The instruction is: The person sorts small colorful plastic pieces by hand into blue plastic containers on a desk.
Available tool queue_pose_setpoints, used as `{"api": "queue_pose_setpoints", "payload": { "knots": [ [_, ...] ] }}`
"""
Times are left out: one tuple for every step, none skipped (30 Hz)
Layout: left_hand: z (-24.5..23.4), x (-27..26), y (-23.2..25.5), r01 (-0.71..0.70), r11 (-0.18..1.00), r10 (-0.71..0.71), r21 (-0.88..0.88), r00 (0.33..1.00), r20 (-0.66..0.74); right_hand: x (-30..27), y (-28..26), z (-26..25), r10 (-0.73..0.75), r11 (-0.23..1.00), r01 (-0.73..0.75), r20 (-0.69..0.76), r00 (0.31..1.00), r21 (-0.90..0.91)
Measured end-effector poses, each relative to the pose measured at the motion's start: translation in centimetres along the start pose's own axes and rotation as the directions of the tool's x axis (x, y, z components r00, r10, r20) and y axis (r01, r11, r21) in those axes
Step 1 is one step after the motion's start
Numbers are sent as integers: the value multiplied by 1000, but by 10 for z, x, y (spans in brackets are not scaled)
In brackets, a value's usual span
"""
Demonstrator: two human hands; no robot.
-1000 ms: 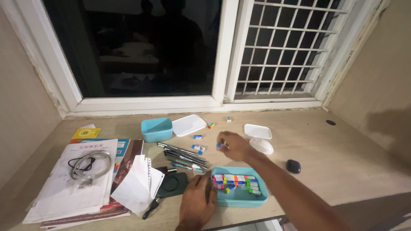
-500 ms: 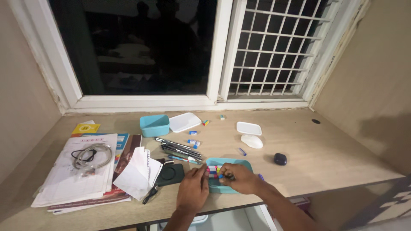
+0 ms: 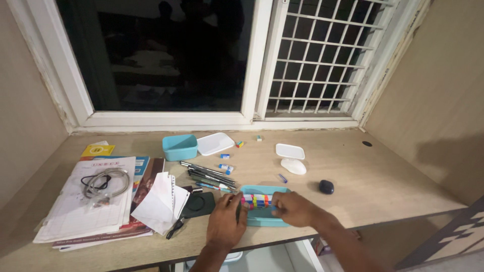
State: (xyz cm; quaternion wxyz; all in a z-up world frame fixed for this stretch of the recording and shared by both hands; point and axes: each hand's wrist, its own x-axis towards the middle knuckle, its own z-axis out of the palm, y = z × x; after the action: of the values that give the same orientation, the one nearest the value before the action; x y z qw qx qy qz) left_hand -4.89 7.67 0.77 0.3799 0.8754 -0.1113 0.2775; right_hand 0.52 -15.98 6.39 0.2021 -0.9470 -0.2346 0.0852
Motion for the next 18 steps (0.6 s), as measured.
{"api": "queue_pose_setpoints", "payload": {
  "knots": [
    [0,0,-1,-2,1000,2,6,1000,9,-2,-3,3,35,998,-35,-5,999,-54],
    [-1,0,-2,-5,1000,5,12,1000,18,-1,-5,3,33,996,-34,-10,999,-78],
    [-1,0,-2,-1,1000,0,11,1000,15,-2,-7,4,34,994,-36,-18,999,-102],
    [-1,0,-1,4,1000,-4,11,1000,12,-2,-9,3,35,991,-38,-26,999,-125],
    [0,-1,0,7,1000,-7,8,1000,12,-3,-10,2,50,991,-53,-20,999,-127],
    [0,-1,1,14,1000,-14,9,1000,22,-3,-11,1,66,989,-67,-15,998,-128],
    [0,-1,1,22,1000,-22,11,999,27,-1,-14,0,78,988,-78,-9,997,-132],
    [0,0,1,29,999,-30,13,999,33,0,-15,-2,60,994,-63,-34,998,-88],
    [-1,0,0,-5,1000,5,4,1000,6,0,-17,-3,42,998,-45,-55,998,-44],
    [-1,0,-2,-39,999,39,-4,999,-21,2,-18,-2,25,1000,-25,-78,997,0],
    [-1,-1,-3,-73,997,73,-12,996,-46,5,-19,0,-55,998,58,-109,993,23],
    [-1,-1,-3,-49,999,49,-19,998,-37,9,-20,3,-133,989,141,-141,981,44],
    [0,-1,-4,-27,999,26,-25,999,-26,14,-21,6,-209,973,223,-176,962,63],
    [1,-1,-5,-5,1000,4,-30,1000,-15,20,-22,11,-234,966,248,-162,959,71],
    [2,-1,-5,-4,1000,4,-22,1000,-15,27,-25,16,-261,959,274,-150,954,78],
    [2,-1,-6,-3,1000,3,-14,1000,-16,32,-27,20,-287,950,300,-137,948,86],
    [3,-1,-7,-2,1000,2,-4,1000,-18,36,-29,25,-269,957,282,-150,951,73],
    [3,-1,-8,2,1000,-2,-4,1000,-17,40,-31,30,-251,963,264,-163,954,61]
  ]
}}
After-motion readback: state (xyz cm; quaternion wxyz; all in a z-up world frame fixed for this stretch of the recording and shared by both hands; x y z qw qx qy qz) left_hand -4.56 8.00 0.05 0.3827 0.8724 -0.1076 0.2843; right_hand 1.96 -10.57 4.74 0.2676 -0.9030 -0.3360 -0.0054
